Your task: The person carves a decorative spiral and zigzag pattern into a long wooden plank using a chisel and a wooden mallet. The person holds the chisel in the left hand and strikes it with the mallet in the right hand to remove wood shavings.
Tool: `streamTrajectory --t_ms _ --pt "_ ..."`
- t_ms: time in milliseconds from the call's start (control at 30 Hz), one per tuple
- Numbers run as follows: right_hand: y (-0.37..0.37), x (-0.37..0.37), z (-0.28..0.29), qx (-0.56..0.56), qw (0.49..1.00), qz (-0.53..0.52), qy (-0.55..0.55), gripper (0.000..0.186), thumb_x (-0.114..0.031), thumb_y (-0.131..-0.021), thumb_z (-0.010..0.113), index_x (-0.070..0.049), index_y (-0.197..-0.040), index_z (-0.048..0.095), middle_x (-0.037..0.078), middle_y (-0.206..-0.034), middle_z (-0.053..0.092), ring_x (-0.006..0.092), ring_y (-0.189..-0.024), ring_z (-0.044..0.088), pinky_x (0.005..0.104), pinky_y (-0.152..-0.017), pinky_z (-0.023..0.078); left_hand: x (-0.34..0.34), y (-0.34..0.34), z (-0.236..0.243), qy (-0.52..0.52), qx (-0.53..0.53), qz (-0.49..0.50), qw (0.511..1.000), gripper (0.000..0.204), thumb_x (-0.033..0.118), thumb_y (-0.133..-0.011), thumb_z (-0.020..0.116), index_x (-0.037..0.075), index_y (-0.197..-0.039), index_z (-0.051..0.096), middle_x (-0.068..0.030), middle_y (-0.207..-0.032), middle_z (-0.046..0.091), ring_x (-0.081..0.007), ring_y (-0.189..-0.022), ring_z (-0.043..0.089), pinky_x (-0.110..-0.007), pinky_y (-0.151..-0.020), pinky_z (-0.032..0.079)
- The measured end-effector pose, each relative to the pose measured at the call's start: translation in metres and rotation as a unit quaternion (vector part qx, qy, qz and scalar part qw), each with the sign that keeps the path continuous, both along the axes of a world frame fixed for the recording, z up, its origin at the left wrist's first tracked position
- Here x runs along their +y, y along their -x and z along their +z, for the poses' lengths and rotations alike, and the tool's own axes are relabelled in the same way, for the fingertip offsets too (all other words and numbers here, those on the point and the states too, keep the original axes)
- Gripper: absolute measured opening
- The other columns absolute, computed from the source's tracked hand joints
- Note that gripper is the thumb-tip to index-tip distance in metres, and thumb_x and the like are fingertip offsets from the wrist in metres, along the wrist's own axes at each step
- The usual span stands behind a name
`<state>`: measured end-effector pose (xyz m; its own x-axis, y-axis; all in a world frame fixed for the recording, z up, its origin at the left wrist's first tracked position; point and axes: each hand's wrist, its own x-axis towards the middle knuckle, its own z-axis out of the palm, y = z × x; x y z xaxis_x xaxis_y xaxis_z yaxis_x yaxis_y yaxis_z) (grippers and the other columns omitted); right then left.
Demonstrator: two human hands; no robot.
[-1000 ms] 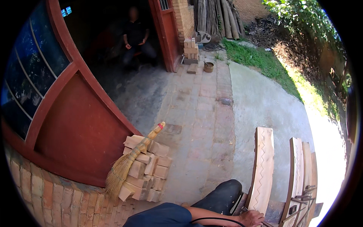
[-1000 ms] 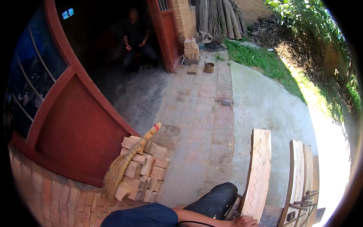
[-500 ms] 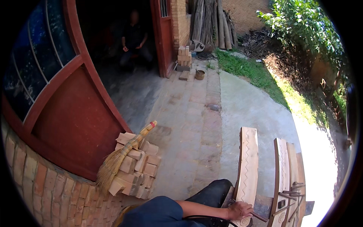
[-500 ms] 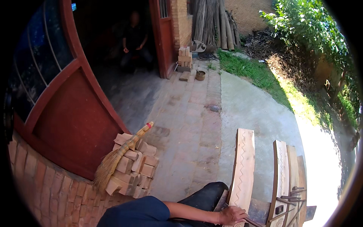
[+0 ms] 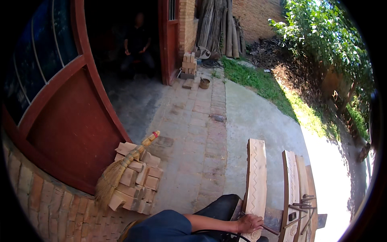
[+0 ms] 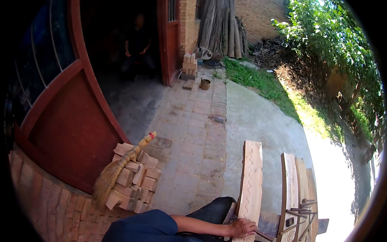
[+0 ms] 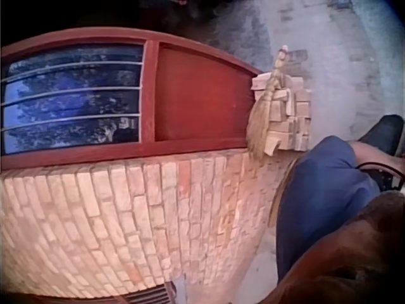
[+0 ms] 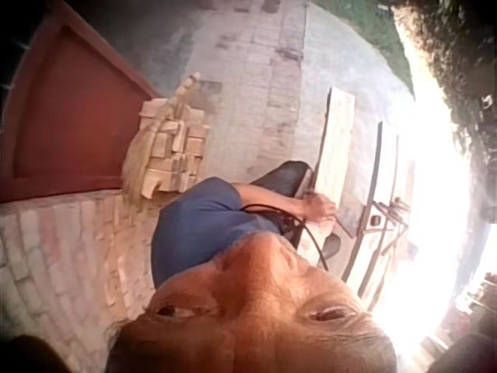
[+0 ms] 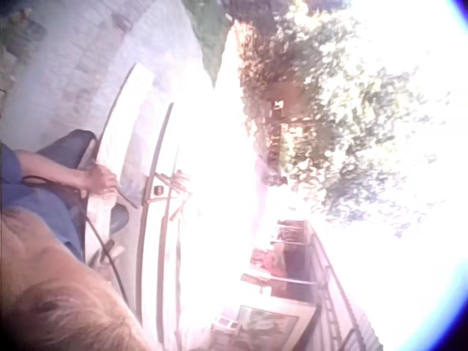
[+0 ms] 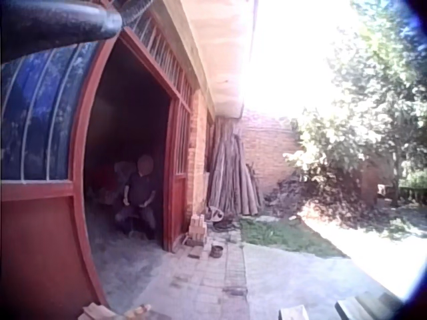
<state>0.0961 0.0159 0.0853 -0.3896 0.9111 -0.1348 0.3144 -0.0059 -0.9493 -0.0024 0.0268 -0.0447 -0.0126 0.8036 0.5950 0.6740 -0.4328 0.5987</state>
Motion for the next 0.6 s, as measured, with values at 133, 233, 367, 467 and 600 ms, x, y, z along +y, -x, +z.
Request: streamTrajectory --t_ms 133,233,367,467,600 --pt "-0.013 0.002 -0.01 0.087 0.991 -0.045 0.09 0.052 -0.02 -0.102 0.067 -0.003 -0.149 0.051 0.023 -0.136 0.065 0.0321 -0.101 0.072 0.0399 -0.078 0.061 0.002 -0.001 0.0 0.007 -0.008 -0.005 1.0 0.028 0.028 -0.092 0.075 0.006 -0.094 0.058 -0.0119 -0.089 0.059 -0.0318 -0.081 0.069 -0.044 -0.072 0.057" --pt "-0.032 0.0 -0.017 0.144 0.976 -0.086 0.138 0.054 -0.021 -0.103 0.067 -0.004 -0.15 0.049 0.023 -0.138 0.064 0.0317 -0.101 0.071 0.0393 -0.077 0.061 0.001 0.001 0.002 -0.01 -0.026 -0.01 1.0 0.028 0.028 -0.091 0.075 0.006 -0.093 0.057 -0.0117 -0.088 0.058 -0.0315 -0.079 0.068 -0.045 -0.071 0.056" --pt "-0.06 0.002 -0.031 0.226 0.947 -0.126 0.191 0.056 -0.021 -0.103 0.067 -0.004 -0.152 0.048 0.024 -0.14 0.063 0.0312 -0.1 0.071 0.0385 -0.076 0.062 0.0 0.002 0.005 -0.022 -0.02 -0.007 1.0 0.028 0.028 -0.092 0.075 0.006 -0.092 0.056 -0.0115 -0.087 0.058 -0.0311 -0.077 0.067 -0.044 -0.069 0.055" --pt "-0.09 -0.004 -0.042 0.29 0.918 -0.151 0.223 0.058 -0.022 -0.103 0.067 -0.005 -0.154 0.046 0.024 -0.142 0.062 0.0308 -0.1 0.071 0.0379 -0.075 0.062 -0.004 -0.001 0.005 0.005 -0.008 0.0 1.0 0.027 0.027 -0.092 0.075 0.007 -0.093 0.057 -0.0109 -0.087 0.057 -0.0305 -0.076 0.066 -0.044 -0.068 0.054" --pt "-0.143 -0.016 -0.061 0.373 0.876 -0.182 0.247 0.06 -0.022 -0.103 0.067 -0.005 -0.156 0.044 0.024 -0.144 0.061 0.0303 -0.1 0.071 0.0372 -0.073 0.062 -0.006 0.003 0.016 0.007 0.001 0.001 1.0 0.026 0.029 -0.093 0.075 0.008 -0.1 0.063 -0.0092 -0.085 0.058 -0.0285 -0.073 0.066 -0.042 -0.065 0.053"
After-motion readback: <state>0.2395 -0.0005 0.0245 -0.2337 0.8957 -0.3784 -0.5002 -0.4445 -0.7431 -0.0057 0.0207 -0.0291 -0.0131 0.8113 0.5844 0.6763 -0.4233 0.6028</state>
